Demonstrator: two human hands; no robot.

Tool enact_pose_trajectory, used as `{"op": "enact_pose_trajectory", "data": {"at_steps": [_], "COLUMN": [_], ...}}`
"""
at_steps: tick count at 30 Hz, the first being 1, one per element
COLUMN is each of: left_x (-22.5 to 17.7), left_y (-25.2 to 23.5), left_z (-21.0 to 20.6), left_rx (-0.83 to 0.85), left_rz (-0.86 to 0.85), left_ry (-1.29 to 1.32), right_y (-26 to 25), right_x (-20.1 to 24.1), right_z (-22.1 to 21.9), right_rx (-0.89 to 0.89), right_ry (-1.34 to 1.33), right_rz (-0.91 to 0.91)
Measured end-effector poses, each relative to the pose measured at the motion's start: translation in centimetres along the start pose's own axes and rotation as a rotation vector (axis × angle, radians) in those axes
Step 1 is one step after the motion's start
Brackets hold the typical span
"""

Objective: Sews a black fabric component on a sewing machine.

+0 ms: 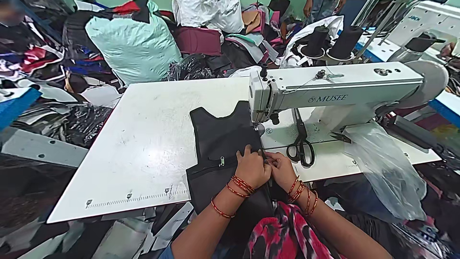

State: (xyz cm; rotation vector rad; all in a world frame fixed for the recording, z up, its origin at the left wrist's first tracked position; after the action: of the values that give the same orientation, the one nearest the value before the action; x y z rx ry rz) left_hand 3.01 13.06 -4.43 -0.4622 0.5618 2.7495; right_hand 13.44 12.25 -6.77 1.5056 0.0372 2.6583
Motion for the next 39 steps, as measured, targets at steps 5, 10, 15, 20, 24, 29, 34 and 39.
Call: {"op": "enact_pose_trajectory", "data": {"at_steps": [5,10,15,20,24,29,34,39], "left_x": [0.3,0.8,1.6,1.8,1.9,1.4,1.2,1.0], "left_y": [0.1,0.6,1.0,1.2,1.3,0.9,0.8,0.7], "left_z": [0.3,-0.7,-0.9,-0.8,-0.8,-1.0,-1.0,-1.3], "left_rx": [-0.027,-0.184,-0.495,-0.62,-0.651,-0.587,-0.402,-0.304], "left_rz": [0.007,-0.044,-0.192,-0.243,-0.254,-0.242,-0.182,-0.144], "left_ry": [-0.021,-0.026,0.067,0.13,0.162,0.07,0.041,0.013], "right_y": [0.3,0.8,1.0,1.0,1.2,1.3,1.3,0.7], "right_x": [1.0,2.3,2.9,3.2,3.4,3.4,3.4,3.4], "right_z": [-0.2,-0.8,-1.7,-2.3,-2.8,-3.0,-2.7,-1.6], "right_rx": [0.047,0.203,0.327,0.375,0.419,0.436,0.342,0.348], "right_ry": [0.215,0.416,0.573,0.656,0.726,0.757,0.703,0.611], "right_rz": [0.034,-0.034,-0.059,-0.026,-0.017,0.022,0.075,0.102]}}
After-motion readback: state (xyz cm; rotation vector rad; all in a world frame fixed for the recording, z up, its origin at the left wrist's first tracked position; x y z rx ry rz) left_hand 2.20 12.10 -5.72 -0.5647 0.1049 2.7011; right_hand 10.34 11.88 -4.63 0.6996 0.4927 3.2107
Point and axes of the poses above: each hand's wrist, its own y-axis away from the middle knuckle, its own z-axis out of the back of the hand, x = y × z, the point moved 8 cm from there along -y, towards the middle knuckle, and after that the axes turned 7 degrees about -x, right-handed, at the moved point
